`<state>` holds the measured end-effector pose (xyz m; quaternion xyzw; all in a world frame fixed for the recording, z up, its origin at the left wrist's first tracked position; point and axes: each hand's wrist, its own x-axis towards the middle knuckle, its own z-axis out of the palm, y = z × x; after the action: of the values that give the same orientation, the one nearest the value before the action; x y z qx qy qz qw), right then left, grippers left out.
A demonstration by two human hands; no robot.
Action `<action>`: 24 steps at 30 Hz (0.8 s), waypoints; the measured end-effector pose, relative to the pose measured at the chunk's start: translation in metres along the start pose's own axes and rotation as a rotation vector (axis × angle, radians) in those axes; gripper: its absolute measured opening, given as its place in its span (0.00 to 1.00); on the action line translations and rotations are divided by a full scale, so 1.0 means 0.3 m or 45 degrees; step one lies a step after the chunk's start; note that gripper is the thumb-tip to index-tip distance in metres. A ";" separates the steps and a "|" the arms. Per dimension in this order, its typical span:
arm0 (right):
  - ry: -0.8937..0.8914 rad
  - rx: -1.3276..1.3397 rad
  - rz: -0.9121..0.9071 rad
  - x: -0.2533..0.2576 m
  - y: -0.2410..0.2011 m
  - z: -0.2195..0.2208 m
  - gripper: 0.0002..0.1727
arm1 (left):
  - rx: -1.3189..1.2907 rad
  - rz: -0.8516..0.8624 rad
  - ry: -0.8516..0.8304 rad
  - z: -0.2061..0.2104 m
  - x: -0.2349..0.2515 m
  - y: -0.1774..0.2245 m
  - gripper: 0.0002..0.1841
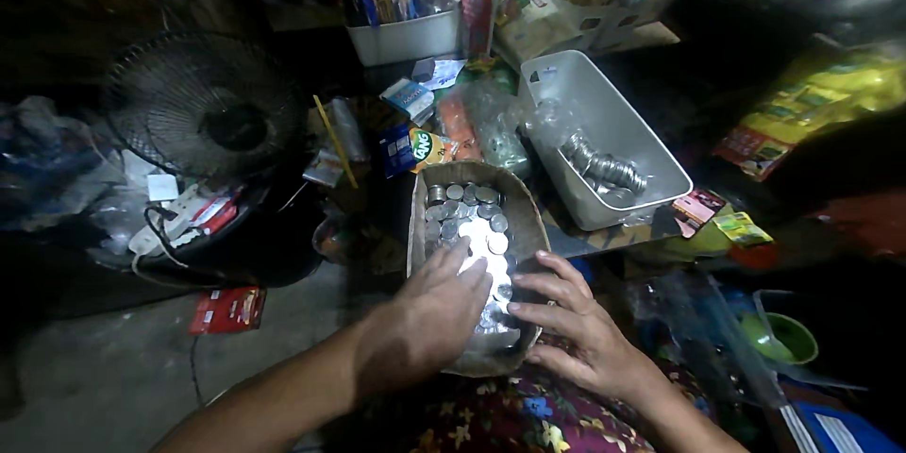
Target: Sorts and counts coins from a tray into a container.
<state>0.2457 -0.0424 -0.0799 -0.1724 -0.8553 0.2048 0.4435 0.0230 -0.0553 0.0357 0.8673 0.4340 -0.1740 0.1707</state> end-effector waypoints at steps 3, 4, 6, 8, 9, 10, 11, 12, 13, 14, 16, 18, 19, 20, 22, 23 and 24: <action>-0.002 -0.013 -0.002 0.002 -0.003 0.000 0.20 | -0.006 0.101 -0.010 0.013 -0.023 -0.010 0.24; 0.001 -0.011 0.004 0.001 -0.004 0.001 0.20 | -0.031 0.132 -0.022 0.012 -0.029 -0.016 0.24; 0.001 -0.008 0.010 0.000 -0.003 0.001 0.20 | -0.096 0.200 -0.017 0.017 -0.041 -0.036 0.23; -0.002 -0.007 0.014 0.000 -0.002 0.001 0.20 | -0.178 0.290 -0.053 0.006 -0.053 -0.061 0.21; -0.004 -0.001 0.025 0.000 -0.003 0.000 0.21 | -0.241 0.325 -0.107 -0.014 -0.058 -0.073 0.20; -0.006 0.006 0.035 0.000 -0.005 -0.001 0.21 | -0.303 0.347 -0.138 -0.036 -0.063 -0.087 0.19; -0.009 0.012 0.042 0.000 -0.007 -0.001 0.21 | -0.343 0.340 -0.108 -0.052 -0.069 -0.103 0.18; -0.010 0.012 0.046 0.000 -0.008 0.000 0.22 | -0.364 0.319 -0.012 -0.057 -0.075 -0.123 0.16; -0.009 0.011 0.048 -0.001 -0.008 0.000 0.22 | -0.363 0.298 0.130 -0.052 -0.075 -0.148 0.15; -0.009 0.011 0.052 -0.001 -0.008 0.000 0.22 | -0.335 0.310 0.335 -0.035 -0.066 -0.177 0.14; -0.007 0.004 0.058 -0.002 -0.008 -0.001 0.22 | -0.327 0.275 0.599 -0.028 -0.032 -0.217 0.13; -0.013 -0.008 0.061 -0.003 -0.007 -0.001 0.22 | -0.361 0.208 0.660 -0.052 0.002 -0.233 0.16; -0.013 -0.010 0.066 -0.004 -0.007 0.000 0.22 | -0.365 0.176 0.643 -0.066 0.017 -0.231 0.17; -0.012 -0.005 0.072 -0.005 -0.007 0.000 0.22 | -0.344 0.133 0.596 -0.079 0.032 -0.225 0.18; -0.015 -0.007 0.083 -0.005 -0.009 -0.001 0.22 | -0.247 0.020 0.421 -0.105 0.061 -0.202 0.18; -0.014 -0.009 0.085 -0.006 -0.009 0.000 0.22 | -0.179 -0.055 0.309 -0.123 0.073 -0.183 0.18; -0.012 -0.015 0.084 -0.006 -0.009 0.000 0.22 | -0.115 -0.107 0.233 -0.138 0.082 -0.168 0.19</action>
<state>0.2464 -0.0456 -0.0799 -0.2021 -0.8524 0.2151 0.4316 0.0024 0.0088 0.0537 0.8521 0.4911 -0.0813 0.1618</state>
